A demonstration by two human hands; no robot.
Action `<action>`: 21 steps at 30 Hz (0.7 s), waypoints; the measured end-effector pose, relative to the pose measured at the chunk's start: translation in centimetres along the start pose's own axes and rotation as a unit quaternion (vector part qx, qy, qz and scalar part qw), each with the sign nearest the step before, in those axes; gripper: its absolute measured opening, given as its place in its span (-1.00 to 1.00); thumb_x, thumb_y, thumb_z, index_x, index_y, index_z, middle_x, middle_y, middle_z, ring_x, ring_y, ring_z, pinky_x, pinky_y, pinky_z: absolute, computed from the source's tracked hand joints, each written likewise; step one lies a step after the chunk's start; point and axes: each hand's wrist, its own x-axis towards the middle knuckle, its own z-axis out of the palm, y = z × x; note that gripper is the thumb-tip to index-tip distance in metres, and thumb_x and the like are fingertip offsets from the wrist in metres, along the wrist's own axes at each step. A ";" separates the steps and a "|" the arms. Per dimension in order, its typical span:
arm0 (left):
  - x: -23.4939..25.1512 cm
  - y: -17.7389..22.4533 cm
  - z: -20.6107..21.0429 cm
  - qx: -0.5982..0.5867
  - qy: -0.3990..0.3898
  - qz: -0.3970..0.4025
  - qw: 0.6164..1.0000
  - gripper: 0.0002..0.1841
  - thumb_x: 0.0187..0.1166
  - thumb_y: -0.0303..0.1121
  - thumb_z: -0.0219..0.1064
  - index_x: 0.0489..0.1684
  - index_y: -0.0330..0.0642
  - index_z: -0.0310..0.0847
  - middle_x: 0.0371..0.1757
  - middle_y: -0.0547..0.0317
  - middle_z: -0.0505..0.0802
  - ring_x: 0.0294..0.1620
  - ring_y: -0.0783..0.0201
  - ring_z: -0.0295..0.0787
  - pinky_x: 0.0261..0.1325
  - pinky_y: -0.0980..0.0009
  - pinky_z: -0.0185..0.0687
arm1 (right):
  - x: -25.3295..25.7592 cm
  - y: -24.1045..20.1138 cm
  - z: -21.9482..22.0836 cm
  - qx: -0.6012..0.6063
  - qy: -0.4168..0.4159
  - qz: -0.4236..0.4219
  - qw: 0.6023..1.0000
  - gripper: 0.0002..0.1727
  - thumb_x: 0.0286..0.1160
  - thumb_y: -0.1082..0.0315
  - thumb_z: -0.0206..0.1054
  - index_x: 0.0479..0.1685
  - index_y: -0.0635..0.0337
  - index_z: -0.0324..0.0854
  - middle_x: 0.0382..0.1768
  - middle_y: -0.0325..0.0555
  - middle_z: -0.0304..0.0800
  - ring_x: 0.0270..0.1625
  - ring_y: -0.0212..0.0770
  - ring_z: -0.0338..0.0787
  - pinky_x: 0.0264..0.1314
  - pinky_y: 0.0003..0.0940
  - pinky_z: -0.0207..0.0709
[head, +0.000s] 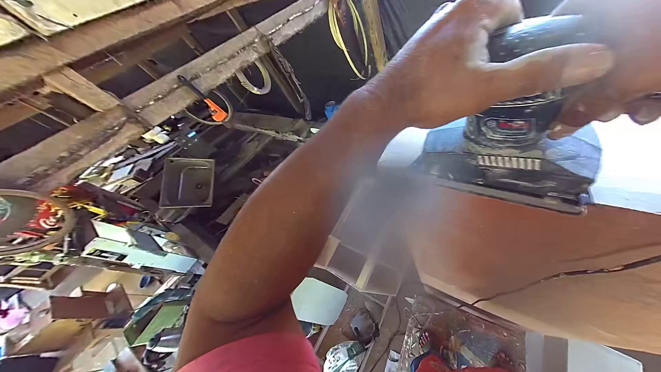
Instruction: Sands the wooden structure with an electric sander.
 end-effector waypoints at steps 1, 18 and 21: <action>-0.7 -1.0 -1.0 0.014 0.002 -0.004 1.000 -0.54 0.51 0.19 0.40 -0.19 -0.06 0.73 -0.27 0.38 0.85 -0.20 0.56 0.82 -0.09 0.48 0.80 | 1.3 -0.8 0.4 0.004 0.045 -0.001 0.999 -0.81 0.36 0.12 0.54 -0.55 -0.15 0.72 -0.76 -0.21 0.73 -0.89 -0.35 0.55 -0.92 -0.47 0.44; -5.4 -13.4 -9.3 0.086 0.111 0.038 0.989 -0.62 0.52 0.10 0.36 -0.21 -0.04 0.75 -0.31 0.54 0.78 -0.25 0.75 0.69 -0.12 0.67 0.63 | 14.8 -10.2 -0.2 -0.064 0.224 0.108 0.966 -0.79 0.59 0.24 0.42 -0.22 0.23 0.63 -0.70 -0.10 0.63 -0.79 -0.25 0.56 -0.70 -0.37 0.52; -3.8 -12.3 -8.0 0.099 0.121 -0.002 0.988 -0.62 0.48 0.14 0.39 -0.23 0.01 0.76 -0.35 0.53 0.79 -0.30 0.72 0.72 -0.17 0.61 0.66 | 14.1 -7.6 -1.1 -0.064 0.224 0.078 0.969 -0.78 0.58 0.23 0.44 -0.23 0.22 0.63 -0.71 -0.10 0.62 -0.83 -0.26 0.51 -0.78 -0.37 0.47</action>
